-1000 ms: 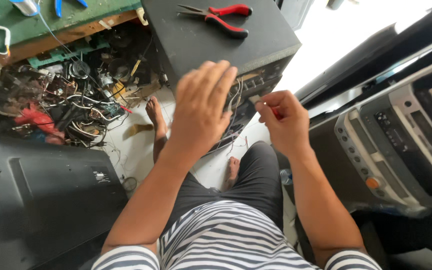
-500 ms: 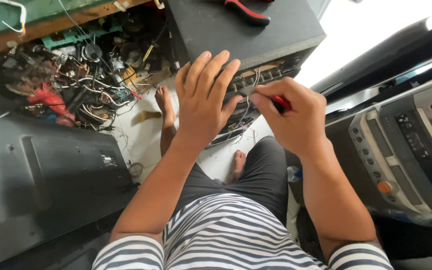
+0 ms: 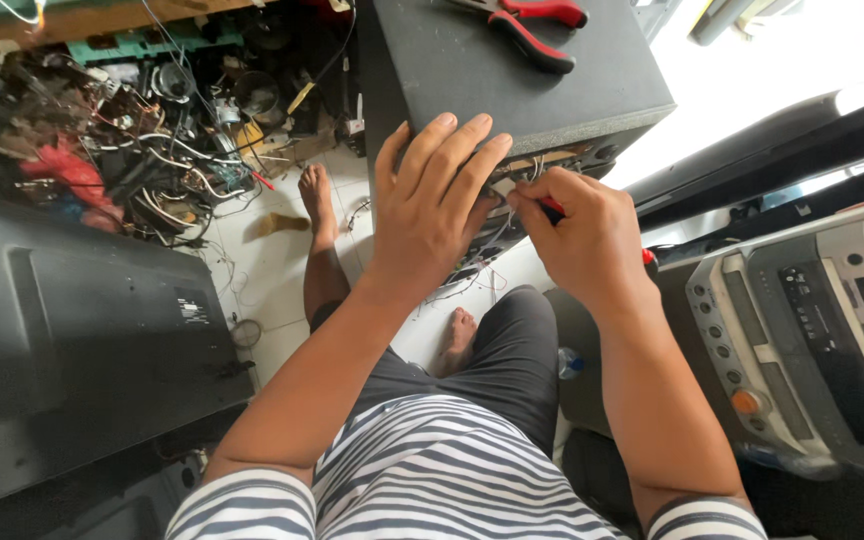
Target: The person works on the back of a black electronic device, using a screwdriver to tighten screws on the rear panel. They then use pliers to cut and adjust wires connected to the device's ports.
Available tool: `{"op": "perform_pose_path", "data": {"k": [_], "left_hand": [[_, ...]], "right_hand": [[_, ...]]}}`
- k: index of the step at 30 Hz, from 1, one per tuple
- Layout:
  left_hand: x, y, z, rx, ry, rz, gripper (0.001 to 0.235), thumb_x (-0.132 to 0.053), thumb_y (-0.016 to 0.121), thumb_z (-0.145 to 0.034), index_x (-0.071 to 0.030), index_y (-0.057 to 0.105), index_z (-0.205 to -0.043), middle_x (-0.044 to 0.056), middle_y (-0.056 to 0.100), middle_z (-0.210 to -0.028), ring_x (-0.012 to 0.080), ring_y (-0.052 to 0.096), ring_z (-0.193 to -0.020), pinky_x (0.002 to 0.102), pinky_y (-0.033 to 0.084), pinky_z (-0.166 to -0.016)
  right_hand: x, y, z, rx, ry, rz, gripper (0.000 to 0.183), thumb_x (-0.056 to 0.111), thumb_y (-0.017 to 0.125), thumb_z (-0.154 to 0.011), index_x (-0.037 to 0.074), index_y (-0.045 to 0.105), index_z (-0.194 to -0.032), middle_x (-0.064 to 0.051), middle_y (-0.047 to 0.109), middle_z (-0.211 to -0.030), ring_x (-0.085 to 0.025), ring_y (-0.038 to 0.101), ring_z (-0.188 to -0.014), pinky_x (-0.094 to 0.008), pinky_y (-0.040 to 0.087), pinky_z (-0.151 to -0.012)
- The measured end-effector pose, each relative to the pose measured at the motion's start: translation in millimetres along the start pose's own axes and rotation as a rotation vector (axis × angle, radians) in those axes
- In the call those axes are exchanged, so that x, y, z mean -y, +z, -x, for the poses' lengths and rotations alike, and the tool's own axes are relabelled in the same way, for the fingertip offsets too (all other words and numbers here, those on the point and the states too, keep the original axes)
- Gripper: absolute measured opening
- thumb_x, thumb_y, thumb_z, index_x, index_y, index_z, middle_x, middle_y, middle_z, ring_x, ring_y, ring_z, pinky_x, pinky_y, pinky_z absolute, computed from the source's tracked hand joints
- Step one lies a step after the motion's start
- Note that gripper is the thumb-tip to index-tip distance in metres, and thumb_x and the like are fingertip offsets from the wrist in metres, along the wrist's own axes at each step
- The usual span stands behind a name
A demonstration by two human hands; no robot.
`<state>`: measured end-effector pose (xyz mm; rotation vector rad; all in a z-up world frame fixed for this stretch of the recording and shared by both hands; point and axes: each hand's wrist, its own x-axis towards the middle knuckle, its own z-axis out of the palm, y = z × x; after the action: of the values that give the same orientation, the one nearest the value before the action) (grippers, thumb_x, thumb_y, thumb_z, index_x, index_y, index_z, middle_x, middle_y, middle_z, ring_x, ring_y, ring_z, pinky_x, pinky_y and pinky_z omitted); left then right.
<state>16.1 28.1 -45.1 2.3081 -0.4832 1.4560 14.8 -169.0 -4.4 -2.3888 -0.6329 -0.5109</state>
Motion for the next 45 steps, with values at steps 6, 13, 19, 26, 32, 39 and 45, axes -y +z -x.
{"op": "perform_pose_path", "data": {"k": [6, 13, 19, 26, 32, 39, 45], "left_hand": [[0.3, 1.3, 1.2, 0.0, -0.005, 0.003, 0.044, -0.045, 0.048, -0.114, -0.023, 0.066, -0.148, 0.002, 0.068, -0.141, 0.0255, 0.059, -0.137, 0.056, 0.046, -0.116], [-1.9, -3.9, 1.4, 0.048, -0.032, 0.041, 0.047, -0.042, 0.064, -0.109, -0.021, 0.063, -0.15, 0.003, 0.065, -0.145, 0.0267, 0.057, -0.14, 0.057, 0.042, -0.12], [0.3, -13.1, 0.1, 0.158, -0.025, 0.073, 0.081, -0.044, 0.089, -0.086, -0.019, 0.058, -0.156, 0.005, 0.061, -0.152, 0.0296, 0.052, -0.146, 0.059, 0.038, -0.125], [-1.0, -11.7, 0.0, 0.138, -0.041, 0.072, 0.067, -0.043, 0.084, -0.096, -0.019, 0.06, -0.154, 0.004, 0.061, -0.151, 0.0285, 0.053, -0.145, 0.059, 0.04, -0.124], [-3.4, -1.1, 2.5, 0.066, -0.06, 0.069, 0.048, -0.045, 0.064, -0.109, -0.021, 0.063, -0.15, 0.002, 0.064, -0.147, 0.0267, 0.055, -0.142, 0.058, 0.04, -0.122], [-1.2, -2.5, 2.7, 0.068, -0.045, 0.067, 0.049, -0.046, 0.059, -0.11, -0.019, 0.062, -0.151, 0.004, 0.063, -0.148, 0.0277, 0.055, -0.142, 0.058, 0.04, -0.121], [-0.7, -7.9, -0.2, 0.091, -0.058, 0.094, 0.054, -0.052, 0.055, -0.11, -0.018, 0.061, -0.152, 0.004, 0.062, -0.149, 0.0279, 0.055, -0.142, 0.058, 0.041, -0.121]], "right_hand": [[9.4, -15.9, -14.5, 0.112, -0.01, -0.085, 0.013, 0.008, 0.08, -0.1, -0.002, 0.073, -0.097, -0.024, 0.07, -0.08, -0.048, 0.074, -0.083, -0.048, 0.053, -0.056], [1.2, -20.5, -22.5, 0.203, -0.001, -0.144, 0.015, 0.01, 0.079, -0.099, 0.0, 0.07, -0.093, -0.021, 0.067, -0.073, -0.041, 0.068, -0.07, -0.045, 0.044, -0.054], [4.6, -26.1, -16.4, 0.238, 0.026, -0.17, 0.015, 0.009, 0.082, -0.094, -0.002, 0.072, -0.094, -0.025, 0.07, -0.075, -0.044, 0.069, -0.071, -0.048, 0.047, -0.057], [-12.5, -1.6, -7.8, 0.04, -0.067, -0.064, 0.013, 0.008, 0.086, -0.096, 0.003, 0.075, -0.1, -0.016, 0.077, -0.089, -0.041, 0.076, -0.089, -0.044, 0.058, -0.064], [1.9, -13.3, -12.5, 0.129, -0.059, -0.074, 0.013, 0.008, 0.081, -0.099, 0.0, 0.072, -0.095, -0.019, 0.07, -0.078, -0.042, 0.074, -0.083, -0.046, 0.053, -0.059], [14.4, -26.4, -28.2, 0.207, -0.059, -0.116, 0.014, 0.007, 0.079, -0.099, -0.002, 0.07, -0.092, -0.019, 0.069, -0.073, -0.04, 0.073, -0.076, -0.045, 0.049, -0.056], [-3.7, -28.5, -23.0, 0.307, -0.037, -0.057, 0.014, 0.014, 0.081, -0.092, 0.003, 0.072, -0.091, -0.019, 0.073, -0.078, -0.043, 0.07, -0.072, -0.05, 0.046, -0.057]]}}
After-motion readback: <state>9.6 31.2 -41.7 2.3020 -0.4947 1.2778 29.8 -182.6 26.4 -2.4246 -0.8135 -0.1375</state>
